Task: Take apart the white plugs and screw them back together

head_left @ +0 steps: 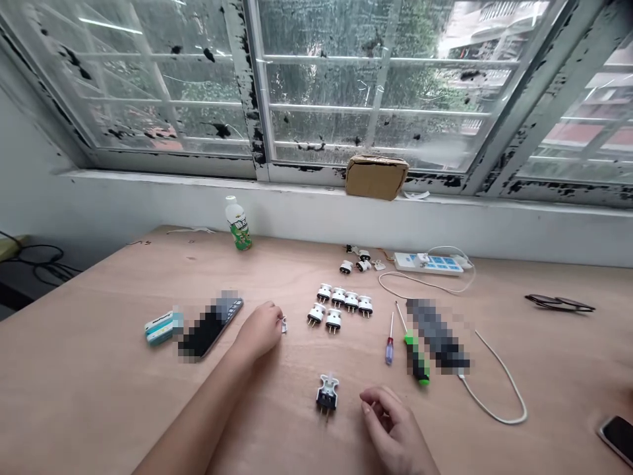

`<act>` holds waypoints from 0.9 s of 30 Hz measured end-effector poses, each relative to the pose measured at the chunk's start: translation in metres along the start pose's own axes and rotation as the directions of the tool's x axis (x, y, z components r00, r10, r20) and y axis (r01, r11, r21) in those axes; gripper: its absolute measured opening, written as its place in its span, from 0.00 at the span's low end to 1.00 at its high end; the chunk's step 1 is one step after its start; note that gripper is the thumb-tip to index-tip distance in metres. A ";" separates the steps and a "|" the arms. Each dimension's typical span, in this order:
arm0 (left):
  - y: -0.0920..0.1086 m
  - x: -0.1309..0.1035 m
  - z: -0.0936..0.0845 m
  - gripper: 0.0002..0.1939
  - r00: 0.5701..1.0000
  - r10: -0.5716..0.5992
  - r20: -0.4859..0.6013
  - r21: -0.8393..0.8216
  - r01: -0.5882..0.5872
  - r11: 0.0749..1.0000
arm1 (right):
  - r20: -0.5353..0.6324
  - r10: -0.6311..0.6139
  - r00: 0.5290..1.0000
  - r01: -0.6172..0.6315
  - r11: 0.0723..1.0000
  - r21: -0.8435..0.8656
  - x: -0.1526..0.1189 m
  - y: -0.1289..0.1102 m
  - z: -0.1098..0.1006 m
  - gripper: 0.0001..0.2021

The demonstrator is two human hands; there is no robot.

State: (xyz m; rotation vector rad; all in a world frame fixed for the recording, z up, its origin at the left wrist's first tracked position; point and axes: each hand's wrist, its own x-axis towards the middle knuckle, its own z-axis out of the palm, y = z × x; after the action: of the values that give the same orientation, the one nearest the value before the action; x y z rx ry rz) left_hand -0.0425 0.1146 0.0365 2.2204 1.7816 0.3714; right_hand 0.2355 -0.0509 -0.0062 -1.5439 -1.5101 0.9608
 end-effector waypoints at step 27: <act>-0.002 0.026 -0.010 0.09 0.965 -0.101 0.244 -0.064 0.120 0.991 | -0.181 -0.034 0.983 0.074 0.973 0.220 0.005 0.021 -0.009 0.09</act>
State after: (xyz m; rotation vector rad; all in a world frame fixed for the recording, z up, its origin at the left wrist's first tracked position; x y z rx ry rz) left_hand -0.0427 0.1408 0.0454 2.0055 1.7207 0.1389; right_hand 0.2531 -0.0462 -0.0214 -1.3792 -1.2664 0.9051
